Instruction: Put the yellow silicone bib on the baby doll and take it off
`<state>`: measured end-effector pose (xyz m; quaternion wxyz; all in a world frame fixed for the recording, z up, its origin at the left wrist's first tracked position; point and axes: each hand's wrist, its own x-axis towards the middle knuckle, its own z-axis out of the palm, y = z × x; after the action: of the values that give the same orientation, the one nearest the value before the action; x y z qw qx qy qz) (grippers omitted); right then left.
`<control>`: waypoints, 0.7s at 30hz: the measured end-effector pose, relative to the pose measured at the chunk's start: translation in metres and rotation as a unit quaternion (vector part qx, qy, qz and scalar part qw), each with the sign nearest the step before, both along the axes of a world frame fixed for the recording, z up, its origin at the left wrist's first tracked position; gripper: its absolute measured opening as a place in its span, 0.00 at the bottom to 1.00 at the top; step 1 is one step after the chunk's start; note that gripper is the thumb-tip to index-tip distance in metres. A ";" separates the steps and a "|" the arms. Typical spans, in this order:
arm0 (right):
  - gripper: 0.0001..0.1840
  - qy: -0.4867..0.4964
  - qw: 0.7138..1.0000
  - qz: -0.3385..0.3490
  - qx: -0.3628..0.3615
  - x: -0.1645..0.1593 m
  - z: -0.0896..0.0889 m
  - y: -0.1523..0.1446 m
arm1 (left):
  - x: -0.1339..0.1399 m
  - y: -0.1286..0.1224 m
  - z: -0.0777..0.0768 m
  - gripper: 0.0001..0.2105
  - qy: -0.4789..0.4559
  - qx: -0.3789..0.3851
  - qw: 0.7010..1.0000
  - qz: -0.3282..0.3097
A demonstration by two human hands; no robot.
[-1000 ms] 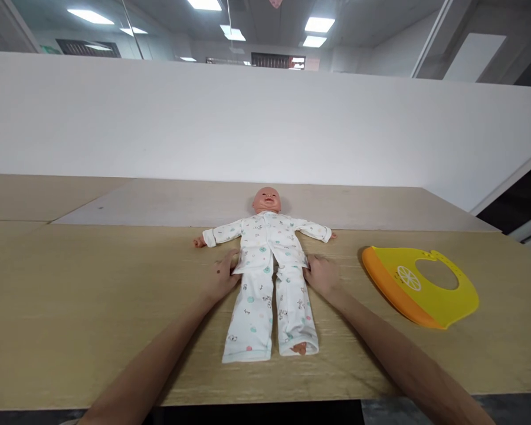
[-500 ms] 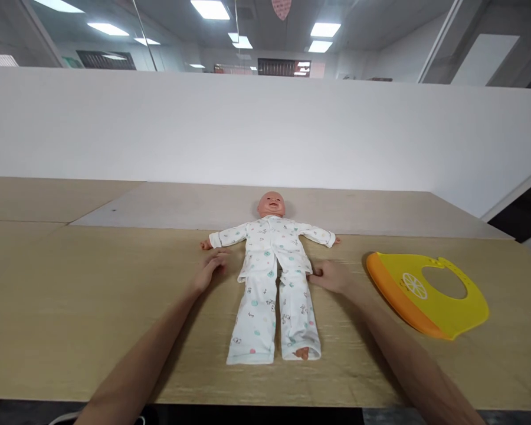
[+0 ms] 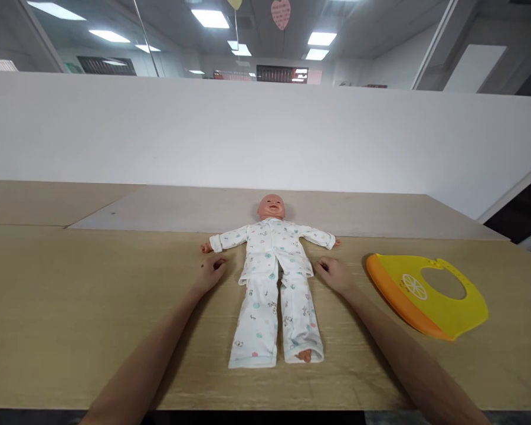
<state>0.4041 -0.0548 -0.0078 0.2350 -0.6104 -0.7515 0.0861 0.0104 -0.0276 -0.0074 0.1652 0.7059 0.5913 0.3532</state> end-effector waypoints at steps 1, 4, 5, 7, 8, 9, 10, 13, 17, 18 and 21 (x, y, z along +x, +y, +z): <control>0.20 -0.004 1.000 0.002 0.003 0.000 0.001 -0.001 | 0.002 0.000 -0.001 0.14 0.004 -0.001 1.000 -0.006; 0.23 -0.007 1.000 0.007 0.007 0.000 0.002 -0.002 | 0.005 -0.001 -0.003 0.13 0.017 -0.005 1.000 -0.020; 0.24 -0.005 1.000 0.009 0.007 0.000 0.002 -0.002 | 0.007 -0.002 -0.003 0.13 0.018 -0.004 1.000 -0.023; 0.26 0.001 1.000 0.013 0.006 0.000 0.001 -0.002 | 0.009 -0.003 -0.002 0.12 0.014 0.001 0.999 -0.031; 0.26 0.006 1.000 0.016 0.006 0.000 0.001 -0.002 | 0.010 -0.003 -0.001 0.12 0.010 0.002 0.999 -0.034; 0.26 0.009 1.000 0.020 0.007 0.000 0.000 -0.002 | 0.010 -0.004 0.000 0.12 0.006 0.002 0.999 -0.038; 0.27 0.013 1.000 0.022 0.009 0.000 0.000 -0.002 | 0.011 -0.004 0.000 0.12 0.002 0.001 0.999 -0.041; 0.27 0.017 0.999 0.025 0.014 0.000 -0.001 -0.003 | 0.011 -0.004 0.000 0.11 -0.005 -0.006 0.999 -0.041; 0.28 0.006 1.000 0.024 0.011 0.000 0.001 -0.003 | 0.012 -0.004 -0.003 0.11 -0.007 -0.008 0.999 -0.044; 0.28 0.002 1.000 0.023 0.010 0.000 0.001 -0.003 | 0.012 -0.004 -0.003 0.11 -0.006 -0.006 0.999 -0.047; 0.28 -0.006 1.000 0.020 0.004 -0.001 0.002 -0.003 | 0.012 -0.004 -0.002 0.11 0.004 -0.001 0.999 -0.047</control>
<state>0.4027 -0.0576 -0.0062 0.2315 -0.5947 -0.7653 0.0843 0.0225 -0.0321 -0.0097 0.1800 0.7338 0.5588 0.3419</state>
